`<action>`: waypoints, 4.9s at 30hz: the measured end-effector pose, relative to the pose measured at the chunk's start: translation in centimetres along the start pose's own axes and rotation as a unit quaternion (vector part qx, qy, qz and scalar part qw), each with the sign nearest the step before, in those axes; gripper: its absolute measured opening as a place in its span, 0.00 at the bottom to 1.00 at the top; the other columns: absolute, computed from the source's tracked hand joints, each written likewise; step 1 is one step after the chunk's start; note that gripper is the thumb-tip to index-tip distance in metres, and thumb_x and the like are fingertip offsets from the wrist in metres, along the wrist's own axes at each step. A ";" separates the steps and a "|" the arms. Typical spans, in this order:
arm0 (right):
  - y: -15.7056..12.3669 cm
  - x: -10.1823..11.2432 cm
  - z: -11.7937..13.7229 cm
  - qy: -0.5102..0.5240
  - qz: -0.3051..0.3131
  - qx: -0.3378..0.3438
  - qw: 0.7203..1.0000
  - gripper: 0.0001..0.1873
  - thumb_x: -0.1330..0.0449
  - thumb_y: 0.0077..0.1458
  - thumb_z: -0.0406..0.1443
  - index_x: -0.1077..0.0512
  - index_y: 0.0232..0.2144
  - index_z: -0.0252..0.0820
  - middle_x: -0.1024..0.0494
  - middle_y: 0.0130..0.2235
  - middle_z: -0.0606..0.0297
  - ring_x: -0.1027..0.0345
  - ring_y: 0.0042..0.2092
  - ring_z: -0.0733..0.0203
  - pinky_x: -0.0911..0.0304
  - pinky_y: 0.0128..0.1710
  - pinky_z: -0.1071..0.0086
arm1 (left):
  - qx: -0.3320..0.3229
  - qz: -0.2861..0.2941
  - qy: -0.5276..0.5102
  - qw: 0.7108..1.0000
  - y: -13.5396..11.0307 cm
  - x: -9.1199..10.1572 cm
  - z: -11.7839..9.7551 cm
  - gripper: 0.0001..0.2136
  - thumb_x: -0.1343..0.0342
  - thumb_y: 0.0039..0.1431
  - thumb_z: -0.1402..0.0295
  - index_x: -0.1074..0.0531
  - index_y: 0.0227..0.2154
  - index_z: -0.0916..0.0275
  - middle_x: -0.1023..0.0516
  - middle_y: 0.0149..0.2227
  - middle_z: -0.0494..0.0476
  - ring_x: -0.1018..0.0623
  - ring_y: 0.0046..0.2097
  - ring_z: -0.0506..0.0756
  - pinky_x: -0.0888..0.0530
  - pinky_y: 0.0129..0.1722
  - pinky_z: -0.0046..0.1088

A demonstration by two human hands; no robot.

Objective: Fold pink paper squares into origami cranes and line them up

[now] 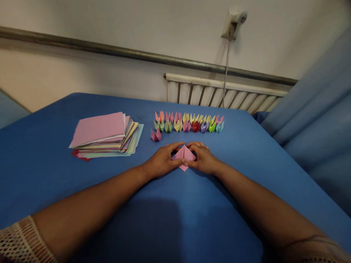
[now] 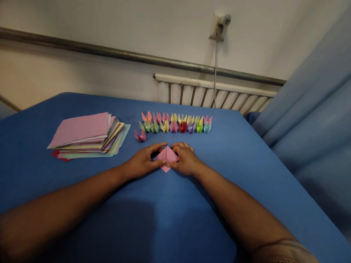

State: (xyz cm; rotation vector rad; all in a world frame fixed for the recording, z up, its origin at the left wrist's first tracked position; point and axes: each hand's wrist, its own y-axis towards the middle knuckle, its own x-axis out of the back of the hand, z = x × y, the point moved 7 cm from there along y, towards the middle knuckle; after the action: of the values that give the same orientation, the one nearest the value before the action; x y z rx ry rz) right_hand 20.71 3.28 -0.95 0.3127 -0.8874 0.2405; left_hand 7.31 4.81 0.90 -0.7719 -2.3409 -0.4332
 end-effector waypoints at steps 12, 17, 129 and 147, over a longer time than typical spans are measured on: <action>0.4 -0.3 -0.8 0.459 -0.060 -0.089 0.882 0.18 0.35 0.45 0.44 0.35 0.35 0.43 0.27 0.34 0.67 0.32 0.31 0.65 0.35 0.28 0.71 | 0.154 -0.173 -0.399 0.887 -0.5 1.2 1.4 0.10 0.38 0.47 0.66 0.30 0.29 0.65 0.27 0.26 0.50 0.27 0.27 0.49 0.28 0.31 0.27; 0.5 -0.8 -0.8 0.485 -0.038 -0.104 0.867 0.19 0.32 0.39 0.44 0.32 0.30 0.41 0.25 0.31 0.68 0.32 0.30 0.66 0.35 0.28 0.72 | 0.180 -0.141 -0.496 0.837 -0.5 0.0 2.1 0.11 0.35 0.45 0.69 0.32 0.29 0.65 0.25 0.29 0.52 0.25 0.31 0.48 0.26 0.37 0.27; 0.3 0.2 -0.9 0.461 -0.115 -0.079 0.877 0.14 0.34 0.44 0.44 0.30 0.29 0.41 0.29 0.24 0.72 0.38 0.24 0.69 0.41 0.25 0.72 | 0.084 -0.133 -0.346 0.925 -0.2 0.5 0.3 0.24 0.38 0.46 0.73 0.30 0.49 0.62 0.23 0.42 0.56 0.26 0.33 0.48 0.28 0.35 0.25; -1.3 1.8 1.2 0.143 -0.223 -0.036 0.964 0.05 0.43 0.51 0.37 0.33 0.27 0.42 0.29 0.25 0.70 0.38 0.26 0.66 0.42 0.28 0.72 | 0.017 -0.133 -0.238 0.962 -0.6 0.3 -0.2 0.06 0.43 0.52 0.67 0.35 0.27 0.62 0.23 0.44 0.57 0.24 0.44 0.55 0.28 0.44 0.33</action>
State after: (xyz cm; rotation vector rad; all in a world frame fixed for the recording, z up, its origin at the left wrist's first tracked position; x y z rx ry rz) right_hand 21.43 1.79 0.98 0.3898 -0.5204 -0.1617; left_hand 6.81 4.36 1.15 -0.5936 -2.9134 -0.3451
